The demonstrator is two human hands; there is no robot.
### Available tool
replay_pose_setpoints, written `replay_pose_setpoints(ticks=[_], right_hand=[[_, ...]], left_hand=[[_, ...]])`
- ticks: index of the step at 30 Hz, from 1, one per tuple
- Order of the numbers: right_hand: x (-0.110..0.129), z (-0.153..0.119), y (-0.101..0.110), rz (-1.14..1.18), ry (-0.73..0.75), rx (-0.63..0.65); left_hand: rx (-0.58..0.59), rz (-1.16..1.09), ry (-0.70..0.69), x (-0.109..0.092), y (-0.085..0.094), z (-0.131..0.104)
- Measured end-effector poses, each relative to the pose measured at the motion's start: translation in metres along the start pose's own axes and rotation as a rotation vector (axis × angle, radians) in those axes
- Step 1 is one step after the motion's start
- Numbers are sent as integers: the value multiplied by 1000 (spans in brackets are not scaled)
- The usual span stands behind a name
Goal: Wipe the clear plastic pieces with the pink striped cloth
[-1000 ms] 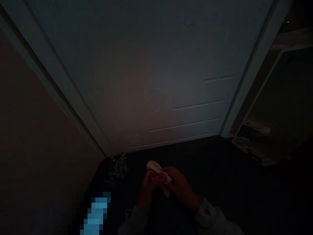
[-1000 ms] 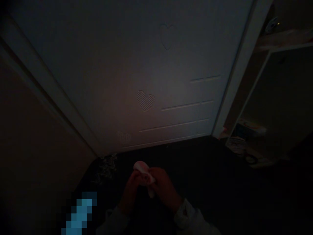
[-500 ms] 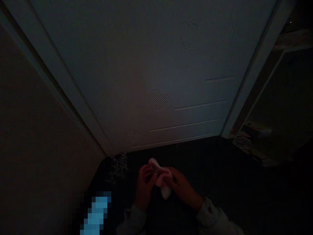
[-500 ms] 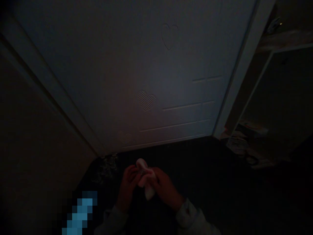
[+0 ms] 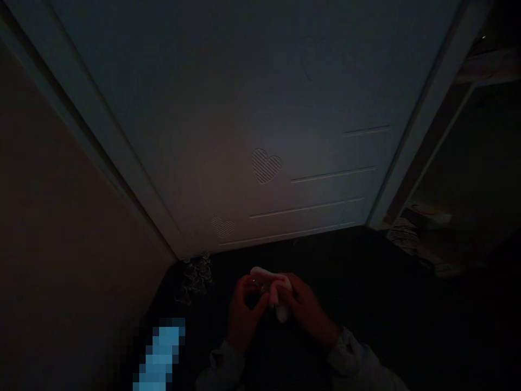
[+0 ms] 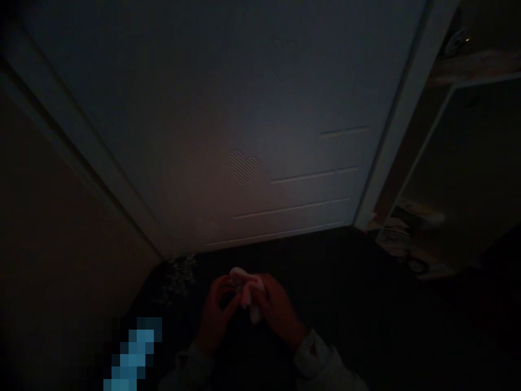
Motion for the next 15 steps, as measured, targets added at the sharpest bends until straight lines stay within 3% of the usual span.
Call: replay_pose_setpoints(ticks=[15], right_hand=[[-2,1,0,-21,41,-243]], left_hand=[[33,-217,147,0,-11,-5]])
Point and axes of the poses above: each hand's wrist, its own z-axis towards the middle knuckle, its own y-axis out of the back of the hand, x = y × z, the point moved 2 cm from there along z, towards the middle knuckle, and after that the axes turned 10 degrees about -y, right-handed, at the moved point
